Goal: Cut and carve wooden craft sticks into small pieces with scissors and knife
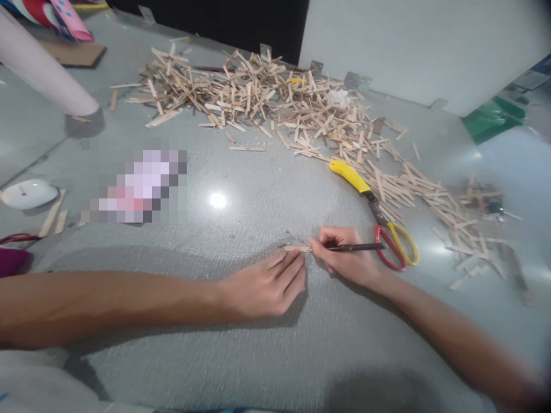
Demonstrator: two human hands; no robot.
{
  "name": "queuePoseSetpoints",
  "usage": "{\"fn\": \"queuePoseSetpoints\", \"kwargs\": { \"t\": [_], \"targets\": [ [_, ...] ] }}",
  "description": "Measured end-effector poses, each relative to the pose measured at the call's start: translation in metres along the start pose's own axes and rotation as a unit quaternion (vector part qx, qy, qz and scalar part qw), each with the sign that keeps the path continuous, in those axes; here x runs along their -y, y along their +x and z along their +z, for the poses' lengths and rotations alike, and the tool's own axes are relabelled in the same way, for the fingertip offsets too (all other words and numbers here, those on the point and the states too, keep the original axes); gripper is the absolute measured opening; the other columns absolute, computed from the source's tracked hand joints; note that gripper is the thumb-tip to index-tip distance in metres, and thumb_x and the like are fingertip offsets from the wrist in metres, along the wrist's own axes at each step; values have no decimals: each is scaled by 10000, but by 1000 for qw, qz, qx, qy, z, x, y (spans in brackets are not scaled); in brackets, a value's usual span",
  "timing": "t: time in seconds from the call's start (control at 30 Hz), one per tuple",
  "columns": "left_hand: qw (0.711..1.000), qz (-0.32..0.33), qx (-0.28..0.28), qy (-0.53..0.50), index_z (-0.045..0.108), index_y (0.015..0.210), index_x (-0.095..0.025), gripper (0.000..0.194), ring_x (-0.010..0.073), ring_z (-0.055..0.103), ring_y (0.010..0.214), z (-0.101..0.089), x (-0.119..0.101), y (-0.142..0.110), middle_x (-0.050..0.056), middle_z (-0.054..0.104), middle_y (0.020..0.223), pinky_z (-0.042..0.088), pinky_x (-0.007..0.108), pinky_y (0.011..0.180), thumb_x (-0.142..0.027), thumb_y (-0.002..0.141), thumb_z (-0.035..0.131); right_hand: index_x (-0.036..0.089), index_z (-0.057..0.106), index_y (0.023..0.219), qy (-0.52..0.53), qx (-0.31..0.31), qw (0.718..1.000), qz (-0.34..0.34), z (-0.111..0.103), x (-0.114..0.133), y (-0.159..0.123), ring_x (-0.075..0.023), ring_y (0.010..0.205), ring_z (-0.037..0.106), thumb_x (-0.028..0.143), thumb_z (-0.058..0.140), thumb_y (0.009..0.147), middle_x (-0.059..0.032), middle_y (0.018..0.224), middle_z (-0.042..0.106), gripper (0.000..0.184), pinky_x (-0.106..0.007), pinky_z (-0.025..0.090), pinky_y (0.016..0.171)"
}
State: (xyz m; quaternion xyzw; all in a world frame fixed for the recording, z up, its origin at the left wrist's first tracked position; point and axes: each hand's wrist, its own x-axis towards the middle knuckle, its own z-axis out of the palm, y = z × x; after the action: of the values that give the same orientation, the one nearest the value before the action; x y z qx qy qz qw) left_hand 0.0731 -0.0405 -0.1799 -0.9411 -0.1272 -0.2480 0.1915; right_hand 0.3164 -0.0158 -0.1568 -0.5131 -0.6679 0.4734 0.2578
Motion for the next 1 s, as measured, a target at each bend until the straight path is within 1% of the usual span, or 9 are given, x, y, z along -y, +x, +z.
{"fn": "queuePoseSetpoints", "kwargs": {
  "t": [0.33,0.5,0.6,0.77,0.93,1.0],
  "targets": [
    [1000,-5,-8,-14,768,1173,36,287,325,817,1099,1,0,0,250,826,1165,643,439,1037,-217,1051,712,240,511,649,3,2,1000,3,0,1,0,-103,407,487,511,687,1041,51,463,536,508,-255,368,445],
    [1000,-2,-5,-6,788,1156,1,256,309,822,1094,0,0,1,217,838,1161,664,420,1012,-209,1074,667,237,499,647,2,3,1000,3,-1,2,0,-98,407,490,471,691,1038,50,468,545,494,-249,360,444],
    [1000,1,1,-4,790,1165,-6,258,308,821,1103,0,0,0,209,839,1170,664,421,1021,-217,1074,674,235,502,647,-1,4,1000,2,-1,3,-1,-97,406,494,453,692,1038,51,467,544,486,-247,370,446],
    [1000,2,3,-5,777,1193,13,281,317,813,1125,2,-1,-3,228,829,1190,647,437,1053,-223,1050,722,239,494,654,6,2,1000,4,0,1,-1,-97,404,489,489,680,1046,57,469,529,500,-244,369,434],
    [1000,-2,3,1,779,1183,-12,261,303,810,1127,2,-1,-2,203,835,1178,644,431,1052,-231,1066,696,236,499,655,6,4,1000,3,0,-1,-1,-97,409,495,482,676,1053,53,469,541,500,-243,377,443],
    [1000,-2,0,-2,778,1179,-4,268,309,814,1116,2,-1,-2,211,835,1172,652,431,1033,-232,1065,695,236,502,654,5,4,1000,1,-1,-1,-1,-97,406,493,484,681,1052,53,469,542,502,-245,372,442]
  ]
}}
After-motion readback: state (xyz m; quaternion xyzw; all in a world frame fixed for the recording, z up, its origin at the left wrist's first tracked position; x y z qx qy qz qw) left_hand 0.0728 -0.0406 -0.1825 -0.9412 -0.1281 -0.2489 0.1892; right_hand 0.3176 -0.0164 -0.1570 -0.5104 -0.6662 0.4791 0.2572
